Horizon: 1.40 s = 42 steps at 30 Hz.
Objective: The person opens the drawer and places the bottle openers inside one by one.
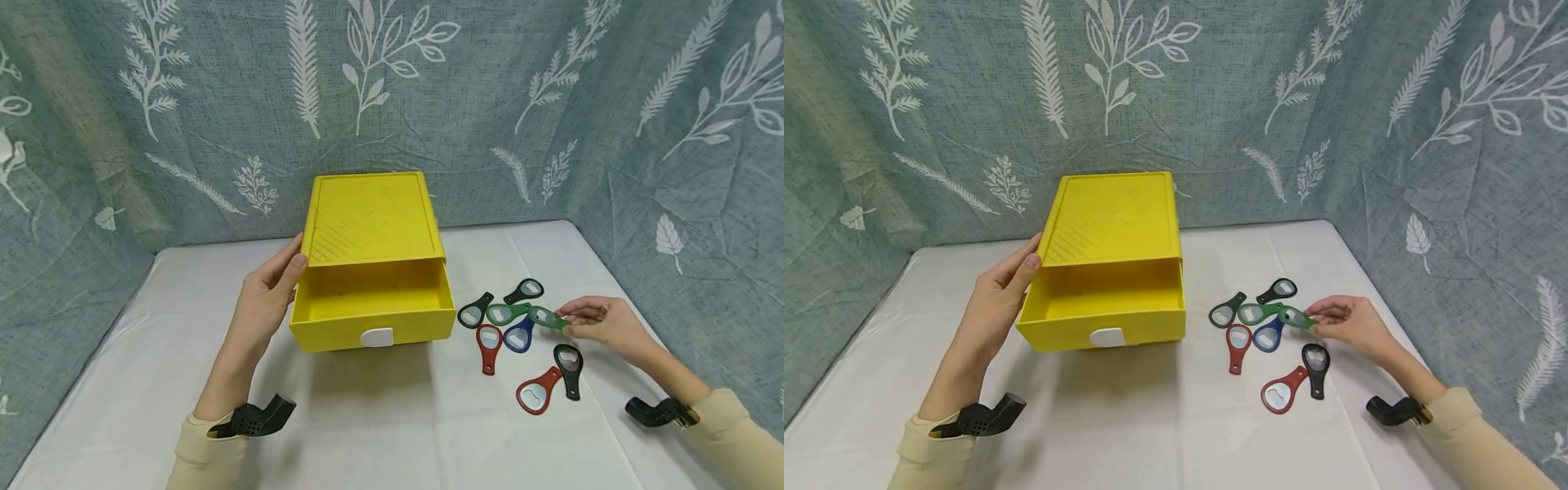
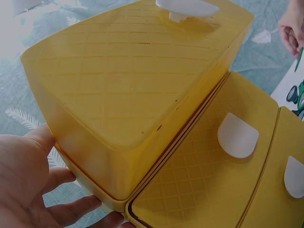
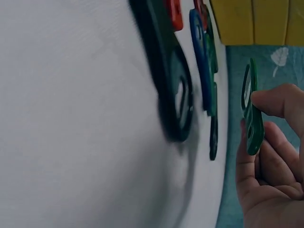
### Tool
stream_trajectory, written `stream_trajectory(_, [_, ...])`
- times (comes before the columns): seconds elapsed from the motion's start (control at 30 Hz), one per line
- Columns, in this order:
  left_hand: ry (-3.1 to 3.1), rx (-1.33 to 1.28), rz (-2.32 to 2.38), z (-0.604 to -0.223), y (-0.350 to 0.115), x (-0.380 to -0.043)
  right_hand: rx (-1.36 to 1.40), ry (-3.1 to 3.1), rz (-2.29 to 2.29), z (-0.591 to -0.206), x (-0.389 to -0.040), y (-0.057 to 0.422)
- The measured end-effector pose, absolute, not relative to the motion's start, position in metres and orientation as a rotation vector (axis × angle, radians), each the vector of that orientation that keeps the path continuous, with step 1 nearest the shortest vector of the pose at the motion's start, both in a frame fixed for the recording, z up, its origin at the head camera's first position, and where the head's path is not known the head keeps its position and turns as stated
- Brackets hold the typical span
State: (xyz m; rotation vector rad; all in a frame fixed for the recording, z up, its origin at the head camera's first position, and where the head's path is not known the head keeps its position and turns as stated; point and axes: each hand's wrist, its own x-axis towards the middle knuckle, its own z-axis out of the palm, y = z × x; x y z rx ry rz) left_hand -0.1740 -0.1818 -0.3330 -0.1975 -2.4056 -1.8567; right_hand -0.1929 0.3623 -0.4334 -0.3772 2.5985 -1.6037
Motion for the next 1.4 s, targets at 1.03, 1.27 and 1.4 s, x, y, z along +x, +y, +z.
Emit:
stream_trajectory(1.03, [-2.425, -0.179, -1.856, -0.330, -0.183, -0.174, -0.496, 2.531, -1.812, -0.322, -0.198, 0.274])
stream_trajectory(1.27, [-2.428, -0.172, -1.856, -0.330, -0.183, -0.175, -0.551, 2.458, -1.917, -0.312, -0.205, 0.266])
stream_trajectory(1.4, [-2.423, -0.176, -1.854, -0.331, -0.183, -0.175, -0.617, 2.334, -2.013, -0.301, -0.207, 0.255])
